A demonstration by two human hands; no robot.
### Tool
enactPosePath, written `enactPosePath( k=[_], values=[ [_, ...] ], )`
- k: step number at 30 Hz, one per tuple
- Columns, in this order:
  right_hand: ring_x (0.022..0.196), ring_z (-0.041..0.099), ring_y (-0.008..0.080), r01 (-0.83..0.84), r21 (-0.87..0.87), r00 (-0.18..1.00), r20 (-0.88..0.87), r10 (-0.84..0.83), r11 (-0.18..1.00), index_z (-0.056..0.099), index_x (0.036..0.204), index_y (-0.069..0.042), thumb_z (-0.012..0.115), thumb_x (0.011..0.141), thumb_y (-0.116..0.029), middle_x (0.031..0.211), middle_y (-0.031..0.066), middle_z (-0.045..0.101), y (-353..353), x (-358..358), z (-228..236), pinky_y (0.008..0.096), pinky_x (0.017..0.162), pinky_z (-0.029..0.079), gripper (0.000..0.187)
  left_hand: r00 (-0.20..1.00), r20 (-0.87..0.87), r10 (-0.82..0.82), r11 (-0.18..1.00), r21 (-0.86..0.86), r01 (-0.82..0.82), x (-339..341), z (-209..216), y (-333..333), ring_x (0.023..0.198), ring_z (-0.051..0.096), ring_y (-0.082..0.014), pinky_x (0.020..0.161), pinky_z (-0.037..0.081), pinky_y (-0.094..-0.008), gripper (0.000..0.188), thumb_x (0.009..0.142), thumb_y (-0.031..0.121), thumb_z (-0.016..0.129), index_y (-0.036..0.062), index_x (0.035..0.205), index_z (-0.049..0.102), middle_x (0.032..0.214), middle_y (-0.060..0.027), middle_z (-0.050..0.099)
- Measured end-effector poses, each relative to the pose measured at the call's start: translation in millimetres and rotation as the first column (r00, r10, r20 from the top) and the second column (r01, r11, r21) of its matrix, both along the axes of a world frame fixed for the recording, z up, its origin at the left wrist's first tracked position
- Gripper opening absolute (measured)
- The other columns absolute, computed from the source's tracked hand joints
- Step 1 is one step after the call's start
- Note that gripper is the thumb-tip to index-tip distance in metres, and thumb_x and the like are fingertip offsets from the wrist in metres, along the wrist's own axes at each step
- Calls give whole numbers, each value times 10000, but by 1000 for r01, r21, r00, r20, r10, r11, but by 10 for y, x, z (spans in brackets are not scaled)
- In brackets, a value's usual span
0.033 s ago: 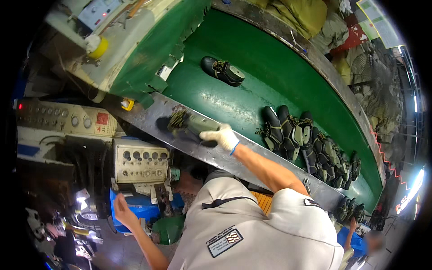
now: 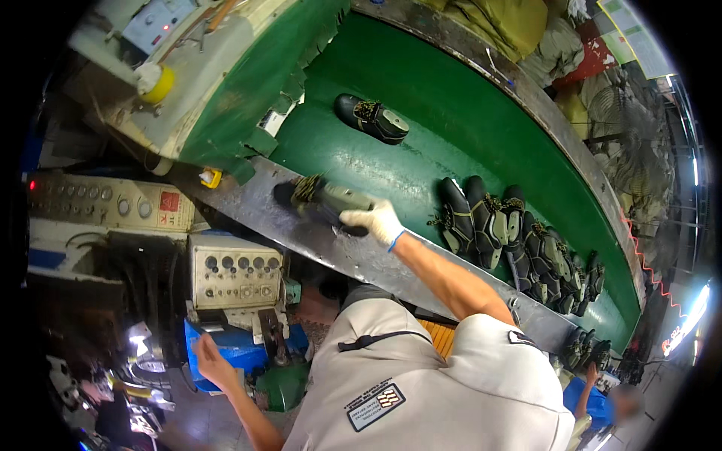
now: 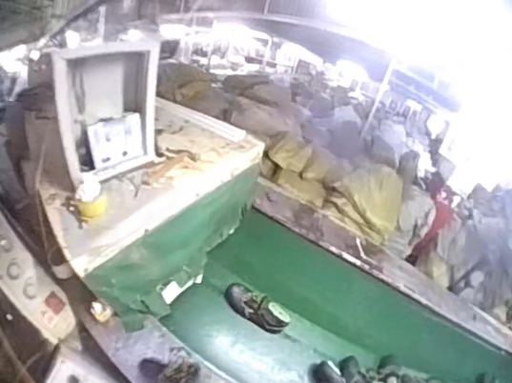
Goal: The person takes a shoe from a conveyor belt, mounts it onto a mechanical last, and operates the machine mechanism by hand before placing the shoe back on the belt.
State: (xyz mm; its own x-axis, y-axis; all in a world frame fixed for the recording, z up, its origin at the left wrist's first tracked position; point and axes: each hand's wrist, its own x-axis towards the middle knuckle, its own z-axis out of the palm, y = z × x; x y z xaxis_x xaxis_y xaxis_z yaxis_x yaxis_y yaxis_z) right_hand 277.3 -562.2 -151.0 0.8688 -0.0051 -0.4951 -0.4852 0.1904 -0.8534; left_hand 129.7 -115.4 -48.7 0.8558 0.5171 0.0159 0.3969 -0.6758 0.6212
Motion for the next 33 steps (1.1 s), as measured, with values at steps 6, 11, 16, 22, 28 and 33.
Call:
enactPosePath(
  k=[6,11,16,22,28,33],
  values=[
    [1130,643,220,139,-413,989,99,-108,900,569,1377,20,889,718,-243,1250,154,680,-826,1038,-986,329,1025,481,779,937,-349,19,950,300,93,-389,-25,-395,970,658,-420,848,527,-459,276,1006,171,591,-55,1149,656,1129,-214,685],
    [1283,563,339,49,-839,992,104,72,542,620,1321,-38,807,743,-156,1371,199,597,-1195,1058,-1565,386,1092,449,619,894,-432,-115,865,399,304,-657,-304,-532,912,661,-362,817,522,-450,243,1015,169,546,-31,1055,678,1018,-187,697],
    [1346,513,376,208,-830,968,252,15,518,556,1365,7,832,777,-226,1417,247,547,-1259,1210,-1001,399,1151,398,690,850,-526,9,911,355,210,-512,-341,-626,886,665,-351,793,523,-429,296,1028,195,513,-25,981,704,990,-163,718],
    [1291,543,376,-93,-937,947,22,321,336,473,1406,31,865,680,-306,1414,261,543,-2039,2185,-1422,404,1098,440,891,824,-566,-30,907,331,260,-509,-416,-523,874,662,-342,797,510,-434,294,1016,187,507,-15,960,713,966,-162,721],
    [878,676,181,-302,-509,953,-160,256,806,680,1140,60,854,719,-148,993,115,739,-2305,2527,-1406,327,836,545,501,816,-577,5,916,330,228,-500,-388,-581,831,657,-353,778,499,-438,283,1001,187,530,-13,937,719,928,-169,724],
    [764,647,103,-216,-373,976,-112,187,903,676,1187,33,891,748,-180,899,42,723,-1804,1967,-596,275,704,560,534,809,-584,73,932,329,153,-288,-338,-697,850,672,-379,765,526,-443,223,954,171,618,-33,976,704,947,-185,718]
  ],
)
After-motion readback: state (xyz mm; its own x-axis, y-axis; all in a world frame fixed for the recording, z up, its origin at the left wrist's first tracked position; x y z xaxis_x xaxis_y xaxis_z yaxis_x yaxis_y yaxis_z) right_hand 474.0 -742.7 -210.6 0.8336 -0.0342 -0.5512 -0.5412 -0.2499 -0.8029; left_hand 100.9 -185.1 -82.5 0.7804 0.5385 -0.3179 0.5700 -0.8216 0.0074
